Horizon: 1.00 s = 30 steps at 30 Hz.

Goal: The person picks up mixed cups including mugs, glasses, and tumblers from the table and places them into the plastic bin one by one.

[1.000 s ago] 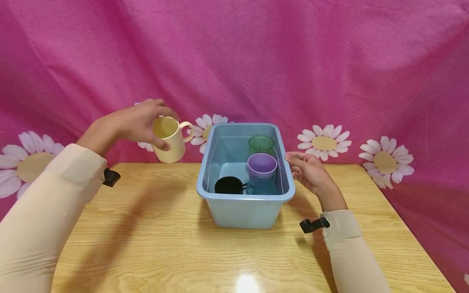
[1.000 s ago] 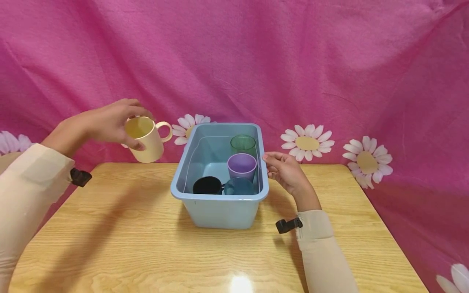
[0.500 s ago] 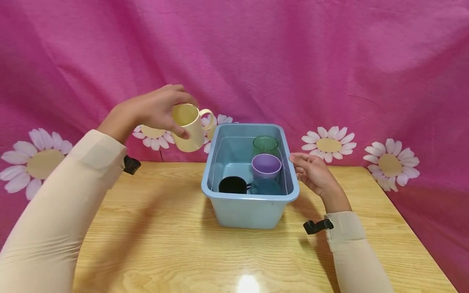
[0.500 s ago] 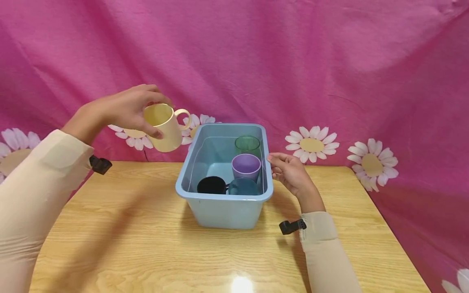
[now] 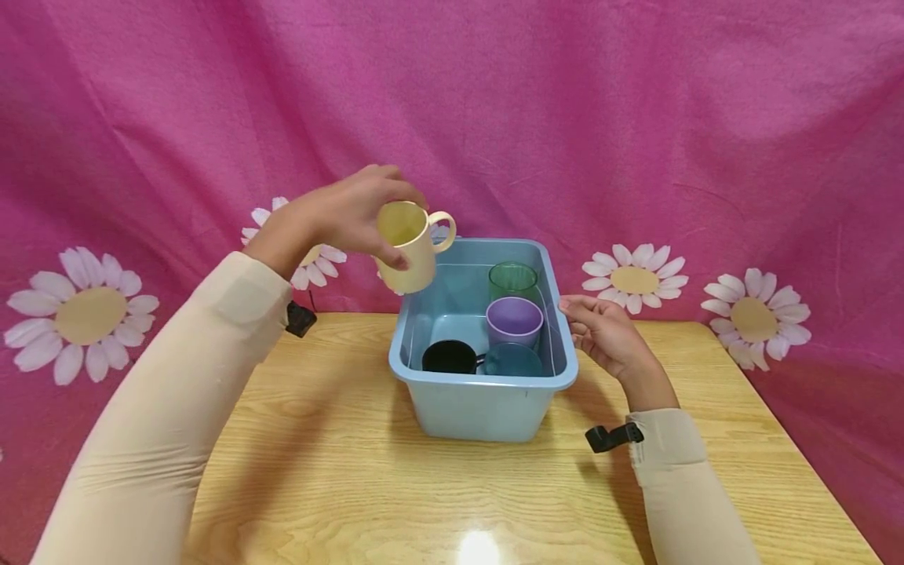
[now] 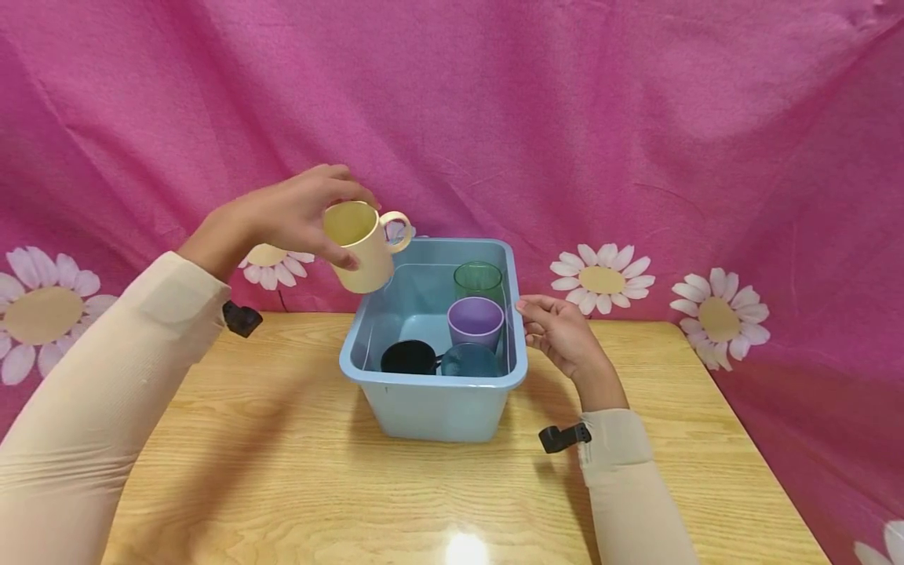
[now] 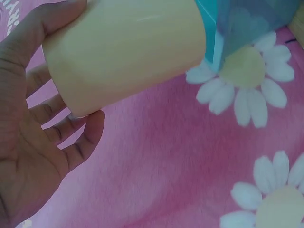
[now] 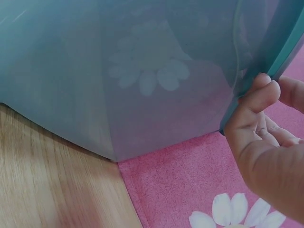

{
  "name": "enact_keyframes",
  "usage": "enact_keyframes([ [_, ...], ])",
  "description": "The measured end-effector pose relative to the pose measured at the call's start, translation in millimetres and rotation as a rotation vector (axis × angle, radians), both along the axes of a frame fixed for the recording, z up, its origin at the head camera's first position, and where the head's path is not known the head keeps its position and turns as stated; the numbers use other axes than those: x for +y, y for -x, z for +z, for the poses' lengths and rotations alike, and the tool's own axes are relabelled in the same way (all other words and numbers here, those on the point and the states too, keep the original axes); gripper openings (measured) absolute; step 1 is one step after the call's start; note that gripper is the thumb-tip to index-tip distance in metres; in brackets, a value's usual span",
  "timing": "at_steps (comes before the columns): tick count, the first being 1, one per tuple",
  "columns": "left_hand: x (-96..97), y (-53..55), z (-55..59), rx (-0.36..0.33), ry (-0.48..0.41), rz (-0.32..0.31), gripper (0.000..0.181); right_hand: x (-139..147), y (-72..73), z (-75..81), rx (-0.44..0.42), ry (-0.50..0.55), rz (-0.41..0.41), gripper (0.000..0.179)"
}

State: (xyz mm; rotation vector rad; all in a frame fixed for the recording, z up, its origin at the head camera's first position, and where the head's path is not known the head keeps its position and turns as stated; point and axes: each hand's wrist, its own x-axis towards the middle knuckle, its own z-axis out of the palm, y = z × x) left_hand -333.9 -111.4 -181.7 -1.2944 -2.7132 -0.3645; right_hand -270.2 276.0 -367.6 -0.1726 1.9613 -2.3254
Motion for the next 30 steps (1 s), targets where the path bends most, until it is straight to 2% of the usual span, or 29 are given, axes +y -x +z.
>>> enact_keyframes([
  [10,29.0,8.2,-15.0,-0.032,-0.041,-0.029,0.075,2,0.4,1.7,0.002,-0.022,-0.012,0.013],
  [21,44.3,19.1,-32.5,-0.039,-0.018,-0.059,0.074,3,0.0,3.5,0.001,-0.017,-0.012,0.012],
  [30,53.0,22.8,-53.6,-0.083,0.000,-0.025,0.077,1,0.2,2.3,-0.008,-0.006,-0.008,0.012],
])
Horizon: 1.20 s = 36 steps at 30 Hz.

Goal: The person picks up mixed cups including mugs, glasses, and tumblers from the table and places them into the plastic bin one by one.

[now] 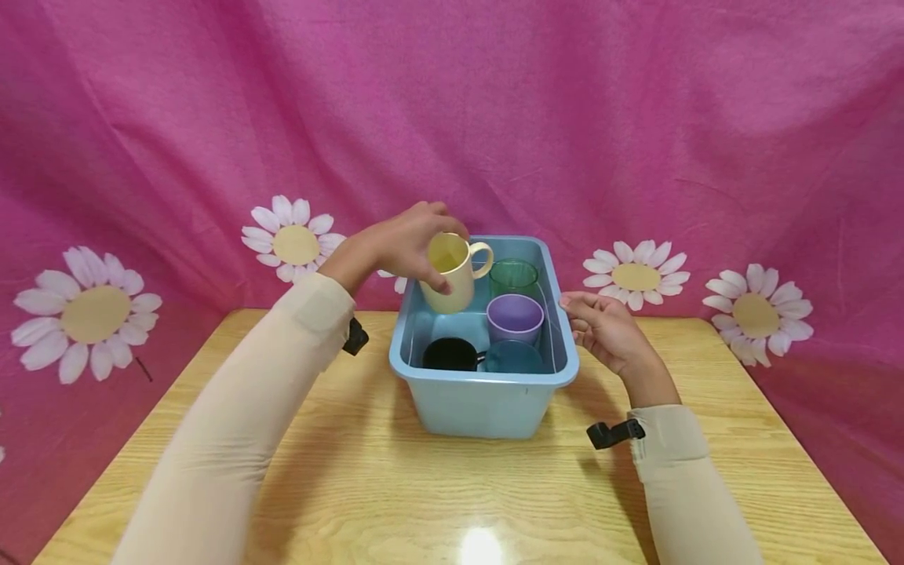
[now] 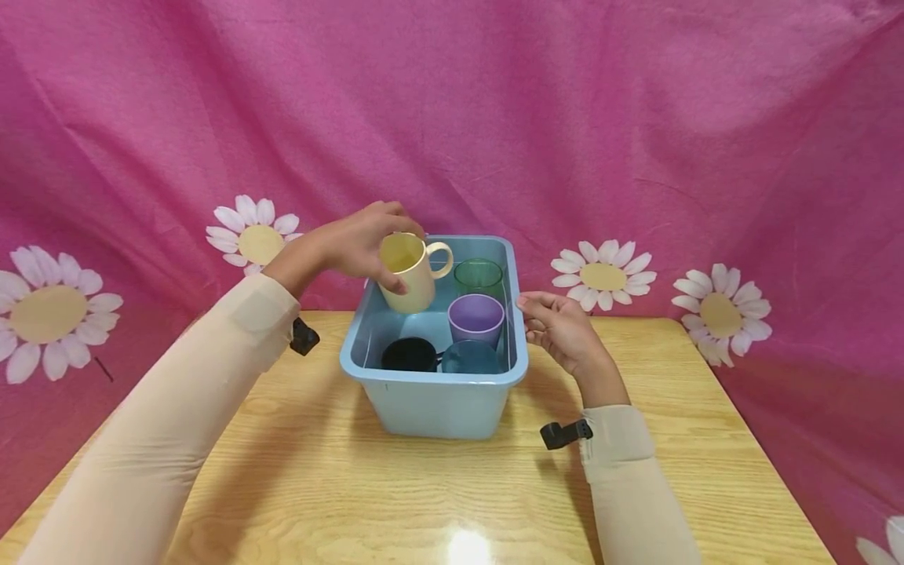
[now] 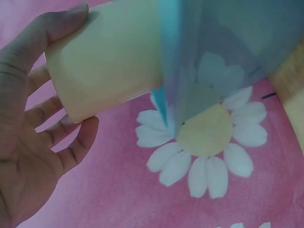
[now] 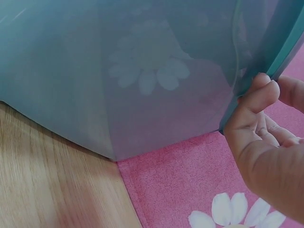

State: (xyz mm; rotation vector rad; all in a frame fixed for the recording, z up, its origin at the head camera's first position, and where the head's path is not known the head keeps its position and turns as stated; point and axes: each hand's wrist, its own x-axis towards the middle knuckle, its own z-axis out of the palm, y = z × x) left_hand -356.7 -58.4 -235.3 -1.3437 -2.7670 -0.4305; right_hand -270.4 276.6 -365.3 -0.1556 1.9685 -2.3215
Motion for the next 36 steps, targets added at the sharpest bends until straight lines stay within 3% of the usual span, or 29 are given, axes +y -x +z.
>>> enact_keyframes([
  [14,8.1,2.7,-29.8,-0.012,0.031,-0.012,0.078,-2,-0.2,-1.5,-0.006,0.004,-0.003,0.012],
  [36,16.5,13.4,-60.7,0.034,0.126,-0.035,0.076,1,-0.1,-4.5,0.009,-0.008,0.005,0.012],
])
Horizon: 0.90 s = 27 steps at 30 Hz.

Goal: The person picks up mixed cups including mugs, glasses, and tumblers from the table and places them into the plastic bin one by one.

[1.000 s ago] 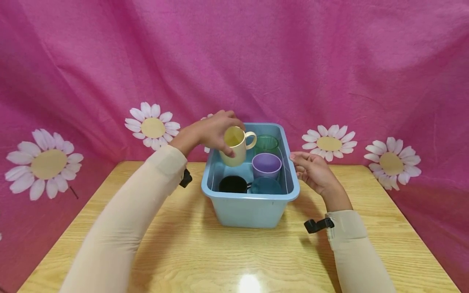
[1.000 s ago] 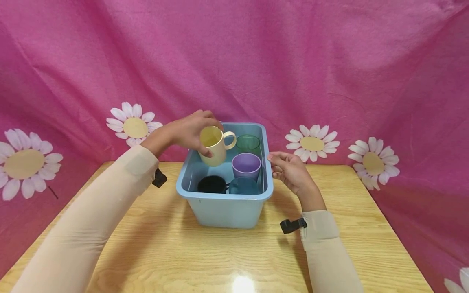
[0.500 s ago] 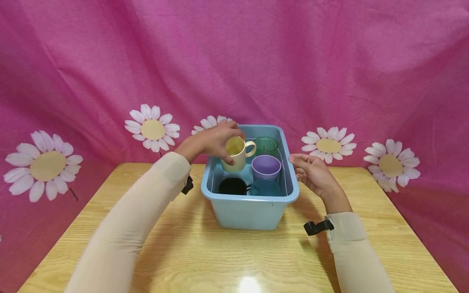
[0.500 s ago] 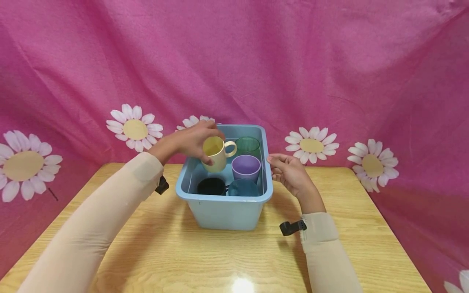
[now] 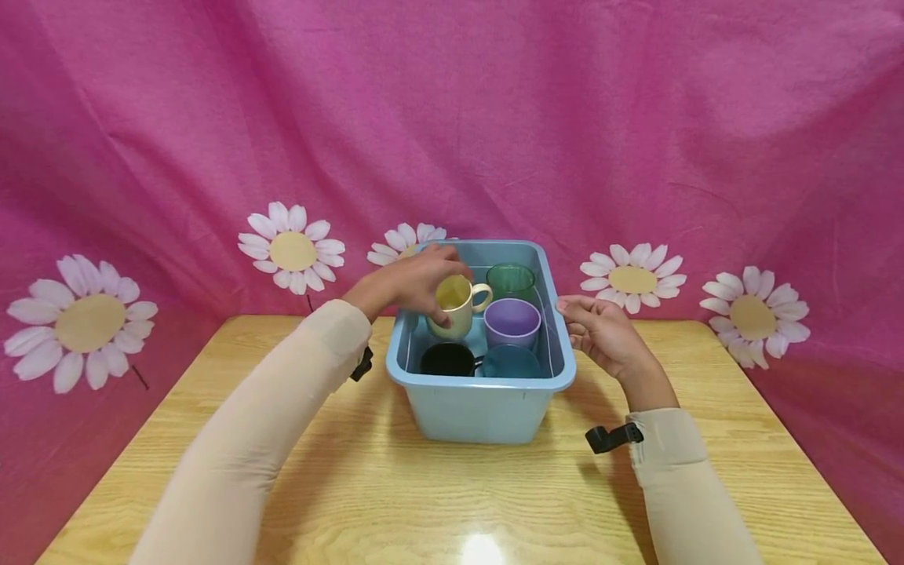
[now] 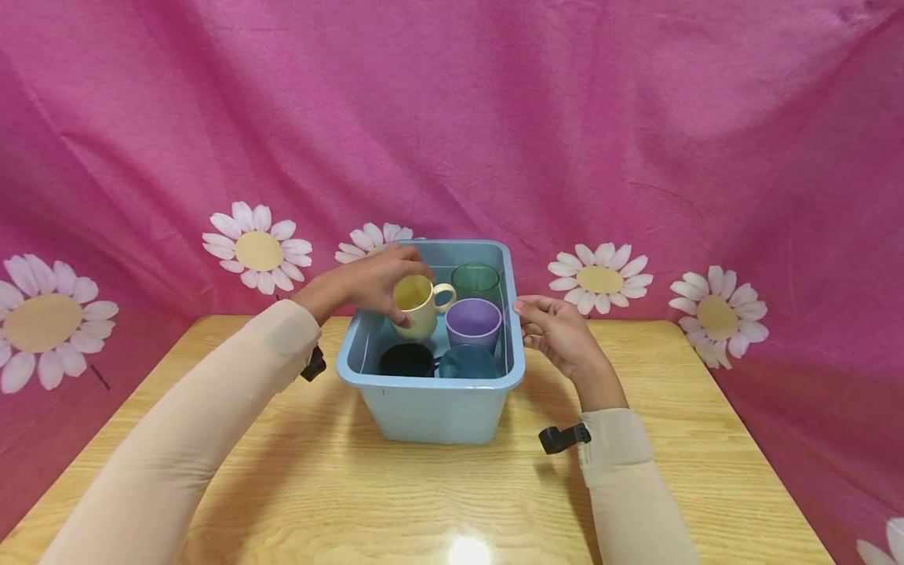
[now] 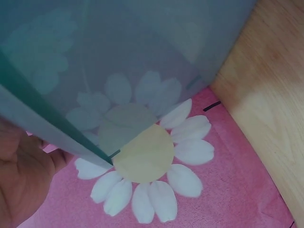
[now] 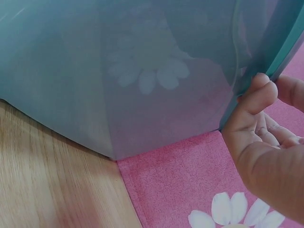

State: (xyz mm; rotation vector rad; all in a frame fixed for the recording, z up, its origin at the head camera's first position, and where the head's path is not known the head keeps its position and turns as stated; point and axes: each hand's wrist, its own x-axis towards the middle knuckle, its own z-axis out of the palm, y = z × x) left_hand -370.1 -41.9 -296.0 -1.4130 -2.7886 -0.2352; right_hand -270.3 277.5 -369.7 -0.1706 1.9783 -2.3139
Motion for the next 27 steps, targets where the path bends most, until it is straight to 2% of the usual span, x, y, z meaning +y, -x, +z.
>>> enact_keyframes([
  [7,2.9,-1.7,-6.1,-0.005,0.036,-0.005,0.076,-1,-0.2,0.1,-0.003,0.007,0.001,0.013],
  [15,8.4,-1.2,-13.3,-0.005,0.118,-0.018,0.077,-1,-0.6,0.3,-0.001,0.003,-0.004,0.012],
  [27,15.9,0.5,-13.7,-0.028,0.162,-0.012,0.080,-2,-0.5,0.6,0.007,0.005,-0.004,0.012],
])
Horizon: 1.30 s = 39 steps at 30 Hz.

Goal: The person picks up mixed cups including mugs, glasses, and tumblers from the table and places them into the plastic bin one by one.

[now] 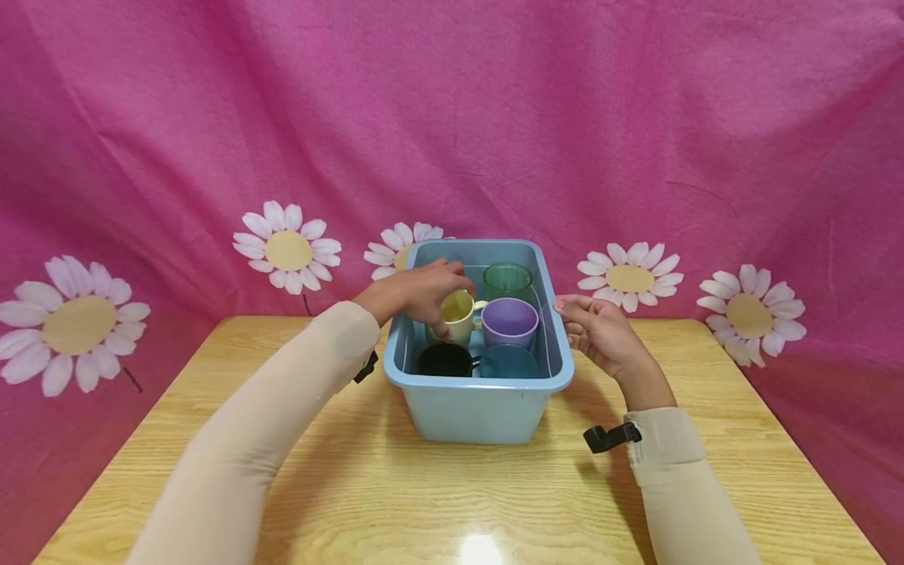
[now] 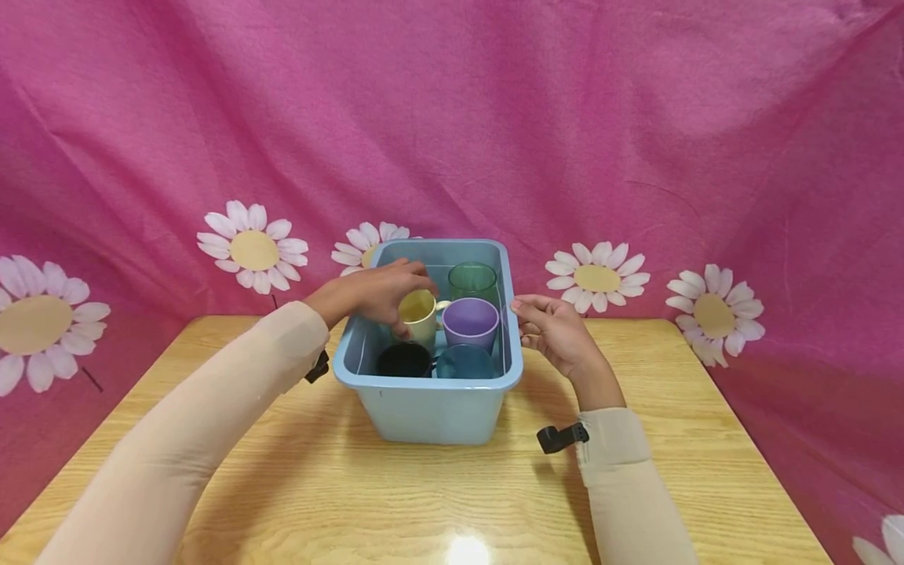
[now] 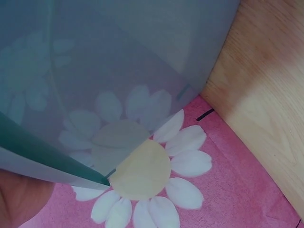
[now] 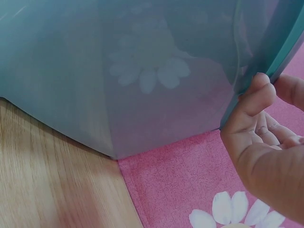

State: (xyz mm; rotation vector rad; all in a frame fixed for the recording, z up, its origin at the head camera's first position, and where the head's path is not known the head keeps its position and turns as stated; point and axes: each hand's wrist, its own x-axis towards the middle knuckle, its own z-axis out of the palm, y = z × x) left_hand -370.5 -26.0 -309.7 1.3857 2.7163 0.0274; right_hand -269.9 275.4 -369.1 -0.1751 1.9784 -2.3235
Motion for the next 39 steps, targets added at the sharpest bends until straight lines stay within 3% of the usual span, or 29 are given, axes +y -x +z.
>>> enact_keyframes([
  [26,12.4,2.4,-10.0,0.026,0.181,-0.006,0.070,1,0.9,-0.6,0.008,0.004,-0.002,0.014],
  [39,16.8,1.8,-16.4,0.009,0.229,0.029,0.070,2,1.5,-3.9,0.019,-0.013,-0.006,0.012],
])
